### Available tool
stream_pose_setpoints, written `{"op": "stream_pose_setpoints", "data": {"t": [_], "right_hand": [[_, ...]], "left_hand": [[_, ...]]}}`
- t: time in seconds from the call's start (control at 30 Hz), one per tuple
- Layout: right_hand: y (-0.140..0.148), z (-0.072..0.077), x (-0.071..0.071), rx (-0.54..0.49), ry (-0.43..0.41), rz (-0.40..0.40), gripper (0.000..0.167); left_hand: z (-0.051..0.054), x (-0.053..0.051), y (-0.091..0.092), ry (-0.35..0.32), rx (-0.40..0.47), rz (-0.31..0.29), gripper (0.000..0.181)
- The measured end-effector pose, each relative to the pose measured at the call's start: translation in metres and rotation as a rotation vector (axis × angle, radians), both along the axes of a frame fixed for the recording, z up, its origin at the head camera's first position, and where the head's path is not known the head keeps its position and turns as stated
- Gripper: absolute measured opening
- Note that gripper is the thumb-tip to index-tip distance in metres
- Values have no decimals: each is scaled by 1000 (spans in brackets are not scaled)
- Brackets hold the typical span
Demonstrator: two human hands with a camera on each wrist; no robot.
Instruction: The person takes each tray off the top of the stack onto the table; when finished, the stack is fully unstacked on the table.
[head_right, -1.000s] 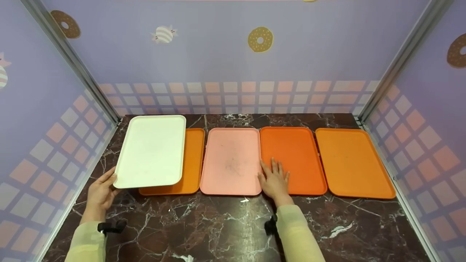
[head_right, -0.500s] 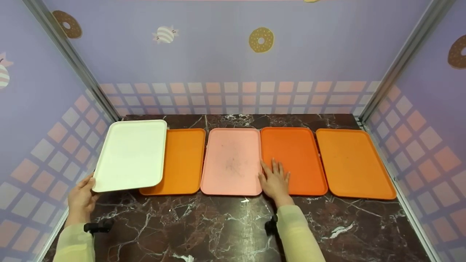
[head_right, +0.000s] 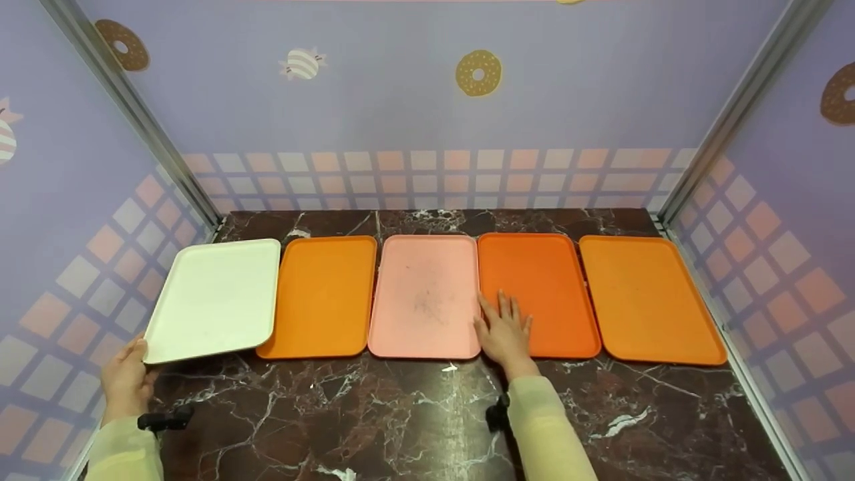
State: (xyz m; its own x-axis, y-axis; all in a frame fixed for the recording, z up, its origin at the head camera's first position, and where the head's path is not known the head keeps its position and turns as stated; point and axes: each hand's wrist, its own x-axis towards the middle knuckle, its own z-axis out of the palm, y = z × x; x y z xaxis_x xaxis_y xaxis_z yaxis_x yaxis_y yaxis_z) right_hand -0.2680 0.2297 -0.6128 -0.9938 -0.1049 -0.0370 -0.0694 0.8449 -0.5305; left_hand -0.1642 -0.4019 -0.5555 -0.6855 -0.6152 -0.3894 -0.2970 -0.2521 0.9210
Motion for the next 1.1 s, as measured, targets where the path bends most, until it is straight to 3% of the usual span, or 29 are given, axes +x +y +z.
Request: {"op": "stream_pose_setpoints", "data": {"t": [0.07, 0.3, 0.5, 0.63, 0.73, 0.97, 1.1], "right_hand": [[0, 0, 0, -3, -6, 1, 56], [1, 0, 0, -9, -14, 2, 56], [2, 0, 1, 3, -17, -1, 56], [2, -2, 1, 3, -12, 0, 56], [2, -2, 1, 2, -12, 1, 56], [1, -2, 1, 7, -3, 3, 56], [0, -1, 1, 2, 22, 1, 55]], "left_hand": [[0, 2, 0, -3, 43, 21, 57], [7, 2, 7, 178, 374, 203, 70], [2, -2, 11, 242, 450, 288, 74], [-4, -3, 12, 249, 402, 244, 74], [-7, -2, 12, 193, 331, 212, 71], [-12, 0, 13, 49, 168, 200, 69], [-12, -1, 14, 14, 112, 207, 68]]}}
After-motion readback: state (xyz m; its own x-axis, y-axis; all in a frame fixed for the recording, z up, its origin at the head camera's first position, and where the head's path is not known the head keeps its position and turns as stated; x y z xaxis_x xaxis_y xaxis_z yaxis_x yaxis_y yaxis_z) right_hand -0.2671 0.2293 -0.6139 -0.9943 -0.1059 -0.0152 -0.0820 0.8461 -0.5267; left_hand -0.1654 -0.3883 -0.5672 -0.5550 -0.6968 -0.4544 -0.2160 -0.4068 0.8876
